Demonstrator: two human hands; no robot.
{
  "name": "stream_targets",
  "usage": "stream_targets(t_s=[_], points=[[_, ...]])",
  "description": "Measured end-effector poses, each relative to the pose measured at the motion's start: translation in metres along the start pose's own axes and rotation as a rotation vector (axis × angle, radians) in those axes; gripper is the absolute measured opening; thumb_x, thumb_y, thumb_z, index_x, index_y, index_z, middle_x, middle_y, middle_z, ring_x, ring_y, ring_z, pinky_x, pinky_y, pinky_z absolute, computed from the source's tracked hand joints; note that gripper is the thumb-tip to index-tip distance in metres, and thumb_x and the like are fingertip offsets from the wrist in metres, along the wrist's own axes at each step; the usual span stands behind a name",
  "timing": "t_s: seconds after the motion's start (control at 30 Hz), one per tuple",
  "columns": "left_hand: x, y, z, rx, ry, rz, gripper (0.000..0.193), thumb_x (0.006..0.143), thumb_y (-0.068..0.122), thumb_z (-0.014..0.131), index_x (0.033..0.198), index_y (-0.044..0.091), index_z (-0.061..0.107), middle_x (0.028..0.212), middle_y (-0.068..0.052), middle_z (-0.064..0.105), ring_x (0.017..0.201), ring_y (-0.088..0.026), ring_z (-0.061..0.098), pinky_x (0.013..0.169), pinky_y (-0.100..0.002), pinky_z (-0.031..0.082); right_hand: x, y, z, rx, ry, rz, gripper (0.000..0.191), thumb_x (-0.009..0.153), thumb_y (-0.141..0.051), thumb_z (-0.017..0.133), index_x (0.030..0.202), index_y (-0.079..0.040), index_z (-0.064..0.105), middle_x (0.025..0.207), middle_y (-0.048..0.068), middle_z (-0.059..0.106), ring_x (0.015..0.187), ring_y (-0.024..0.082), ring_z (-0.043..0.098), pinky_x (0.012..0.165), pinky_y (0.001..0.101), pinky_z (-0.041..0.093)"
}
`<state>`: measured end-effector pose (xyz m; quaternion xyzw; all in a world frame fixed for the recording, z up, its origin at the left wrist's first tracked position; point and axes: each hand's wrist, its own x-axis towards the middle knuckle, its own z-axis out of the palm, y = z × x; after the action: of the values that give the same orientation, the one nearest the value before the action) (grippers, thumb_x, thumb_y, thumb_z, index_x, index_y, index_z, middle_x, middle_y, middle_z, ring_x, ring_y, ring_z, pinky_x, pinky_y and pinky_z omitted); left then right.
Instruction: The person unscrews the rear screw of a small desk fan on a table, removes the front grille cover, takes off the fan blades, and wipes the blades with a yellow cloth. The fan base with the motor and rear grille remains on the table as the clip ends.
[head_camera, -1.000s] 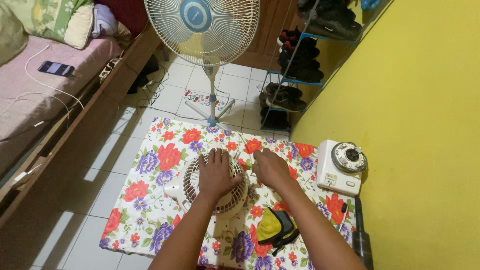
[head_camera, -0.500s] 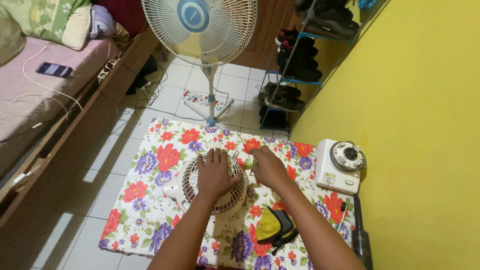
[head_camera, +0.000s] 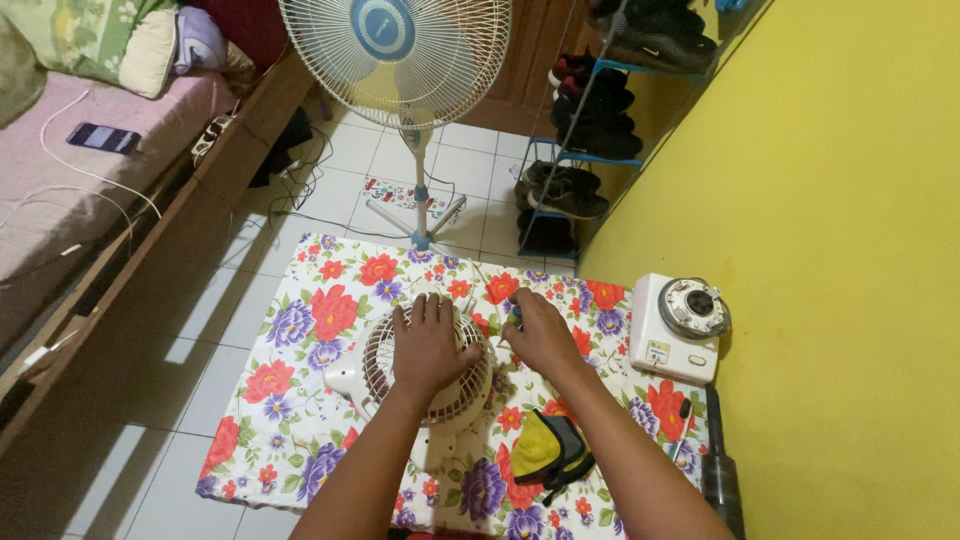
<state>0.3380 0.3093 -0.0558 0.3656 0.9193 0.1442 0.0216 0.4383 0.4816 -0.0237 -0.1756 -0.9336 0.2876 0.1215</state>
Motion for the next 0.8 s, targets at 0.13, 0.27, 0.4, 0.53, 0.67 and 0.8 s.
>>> stream_targets(t_s=[0.13, 0.27, 0.4, 0.53, 0.67, 0.8], points=[[-0.001, 0.0, 0.001, 0.015, -0.007, -0.006, 0.088, 0.08, 0.061, 0.067, 0.142, 0.002, 0.046, 0.149, -0.018, 0.047, 0.145, -0.034, 0.036, 0.118, -0.065, 0.02, 0.0, -0.005, -0.004, 0.037, 0.042, 0.011, 0.039, 0.081, -0.01, 0.071, 0.118, -0.003, 0.057, 0.109, 0.02, 0.066, 0.102, 0.039, 0.065, 0.087, 0.047, 0.052], [0.0, -0.001, 0.001, 0.025, -0.001, 0.01, 0.09, 0.078, 0.062, 0.068, 0.142, 0.002, 0.045, 0.149, -0.018, 0.045, 0.144, -0.035, 0.035, 0.116, -0.065, 0.02, -0.001, -0.011, -0.013, 0.072, 0.055, 0.033, 0.042, 0.081, -0.01, 0.07, 0.12, -0.003, 0.057, 0.115, 0.02, 0.065, 0.101, 0.038, 0.065, 0.088, 0.0461, 0.051], [0.001, 0.0, 0.0, 0.017, -0.026, -0.007, 0.09, 0.078, 0.062, 0.068, 0.142, 0.003, 0.045, 0.15, -0.018, 0.044, 0.145, -0.034, 0.034, 0.117, -0.065, 0.019, 0.0, -0.013, -0.019, 0.083, 0.071, 0.061, 0.042, 0.081, -0.01, 0.071, 0.12, -0.001, 0.058, 0.112, 0.02, 0.067, 0.1, 0.037, 0.066, 0.085, 0.0461, 0.052], [0.001, 0.0, -0.001, 0.017, -0.055, -0.011, 0.091, 0.079, 0.064, 0.067, 0.143, 0.003, 0.044, 0.151, -0.018, 0.044, 0.146, -0.034, 0.033, 0.118, -0.065, 0.018, 0.003, -0.006, -0.022, 0.073, 0.136, 0.105, 0.037, 0.082, -0.011, 0.07, 0.117, -0.001, 0.06, 0.105, 0.021, 0.069, 0.091, 0.037, 0.069, 0.079, 0.0456, 0.055], [0.001, -0.002, 0.005, 0.016, -0.042, -0.008, 0.092, 0.08, 0.063, 0.067, 0.145, 0.002, 0.043, 0.153, -0.019, 0.042, 0.148, -0.034, 0.031, 0.119, -0.064, 0.016, 0.003, 0.013, -0.023, 0.116, 0.215, 0.166, 0.039, 0.079, -0.012, 0.072, 0.115, -0.001, 0.062, 0.095, 0.022, 0.07, 0.084, 0.035, 0.071, 0.076, 0.0437, 0.056], [0.004, -0.006, 0.013, -0.01, -0.015, 0.002, 0.093, 0.078, 0.06, 0.069, 0.147, 0.003, 0.042, 0.155, -0.02, 0.04, 0.149, -0.034, 0.029, 0.121, -0.061, 0.014, 0.002, 0.039, -0.019, 0.069, 0.333, 0.215, 0.036, 0.082, -0.015, 0.07, 0.115, -0.002, 0.064, 0.09, 0.021, 0.072, 0.083, 0.035, 0.071, 0.077, 0.0424, 0.055]])
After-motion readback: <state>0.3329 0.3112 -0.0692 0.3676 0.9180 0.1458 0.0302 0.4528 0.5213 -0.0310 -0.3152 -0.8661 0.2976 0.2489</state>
